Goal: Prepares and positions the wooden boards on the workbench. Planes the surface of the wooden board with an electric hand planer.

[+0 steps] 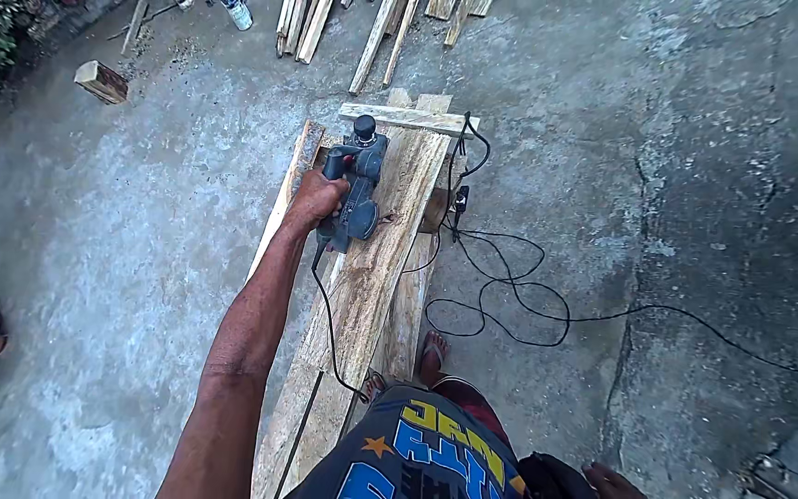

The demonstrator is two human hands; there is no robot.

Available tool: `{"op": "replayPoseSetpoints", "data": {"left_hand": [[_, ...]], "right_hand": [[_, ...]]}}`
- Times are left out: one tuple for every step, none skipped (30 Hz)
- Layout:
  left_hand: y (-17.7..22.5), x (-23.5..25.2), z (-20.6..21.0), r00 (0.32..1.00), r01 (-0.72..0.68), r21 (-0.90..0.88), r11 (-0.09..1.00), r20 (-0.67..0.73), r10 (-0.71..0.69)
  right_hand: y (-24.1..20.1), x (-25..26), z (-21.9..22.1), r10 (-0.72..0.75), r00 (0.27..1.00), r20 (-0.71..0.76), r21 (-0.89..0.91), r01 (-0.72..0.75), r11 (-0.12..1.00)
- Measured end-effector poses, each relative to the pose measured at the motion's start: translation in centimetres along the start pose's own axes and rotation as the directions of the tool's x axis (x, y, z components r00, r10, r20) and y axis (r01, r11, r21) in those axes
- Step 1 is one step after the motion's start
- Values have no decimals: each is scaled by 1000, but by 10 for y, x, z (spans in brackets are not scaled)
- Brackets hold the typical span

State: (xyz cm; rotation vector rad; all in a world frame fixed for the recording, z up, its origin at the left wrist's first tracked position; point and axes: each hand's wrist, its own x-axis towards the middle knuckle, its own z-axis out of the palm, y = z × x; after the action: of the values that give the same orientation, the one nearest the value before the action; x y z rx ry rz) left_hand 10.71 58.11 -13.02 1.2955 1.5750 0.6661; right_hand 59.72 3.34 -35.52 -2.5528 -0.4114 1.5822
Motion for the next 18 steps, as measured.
{"op": "replayPoseSetpoints", "data": {"left_hand": [[-2,-13,-10,1000,-8,-9,1000,-11,8],[-6,-28,-20,1000,-13,-18,1000,-22,12],[-11,-43,-31,999,-17,-24,1000,-37,16],[-17,-59,-41,999,-25,-30,999,-49,23],[-25,-74,-50,998,-31,-35,999,-57,29],[-34,-90,-59,997,-33,-44,998,-65,31],[-44,-107,-68,997,-33,-50,998,-73,29],[-55,-124,-76,996,-26,-57,998,-81,21],[-66,-140,-82,996,-13,-62,998,-84,8],[-77,-156,-87,996,2,-67,998,-88,-8],[-88,-172,-91,996,20,-64,998,-88,-26],[-99,-187,-93,996,35,-55,998,-82,-40],[-110,-202,-94,996,50,-45,998,-73,-53],[-121,-217,-94,996,63,-31,998,-64,-65],[-131,-232,-94,995,81,-7,997,-52,-81],[-142,-242,-91,994,98,10,995,-42,-97],[-151,-250,-88,993,113,23,993,-32,-112],[-158,-257,-86,992,123,30,992,-20,-122]], "right_hand": [[-1,3,6,-11,1000,0,4,11,1000],[-3,4,11,-18,1000,3,9,18,1000],[-6,7,18,-30,1000,7,13,30,999],[-6,11,24,-47,999,3,14,47,999],[-5,15,31,-61,998,-3,21,61,998],[-6,16,39,-71,997,-10,22,71,997],[-8,16,47,-81,997,-13,13,81,997],[-9,14,54,-88,996,-9,-1,88,996],[-11,10,61,-92,996,-1,-18,92,996],[-13,6,67,-98,995,7,-34,98,995],[-15,1,73,-99,995,15,-43,100,994],[-16,-4,79,-105,994,18,-46,106,993],[-17,-7,82,-108,994,20,-53,109,993],[-18,-10,85,-112,994,19,-62,113,992],[-18,-13,87,-112,993,23,-70,113,991],[-17,-15,89,-121,993,17,-82,122,989],[-18,-18,90,-132,991,9,-97,132,986],[-19,-20,92,-139,990,9,-107,139,984]]}}
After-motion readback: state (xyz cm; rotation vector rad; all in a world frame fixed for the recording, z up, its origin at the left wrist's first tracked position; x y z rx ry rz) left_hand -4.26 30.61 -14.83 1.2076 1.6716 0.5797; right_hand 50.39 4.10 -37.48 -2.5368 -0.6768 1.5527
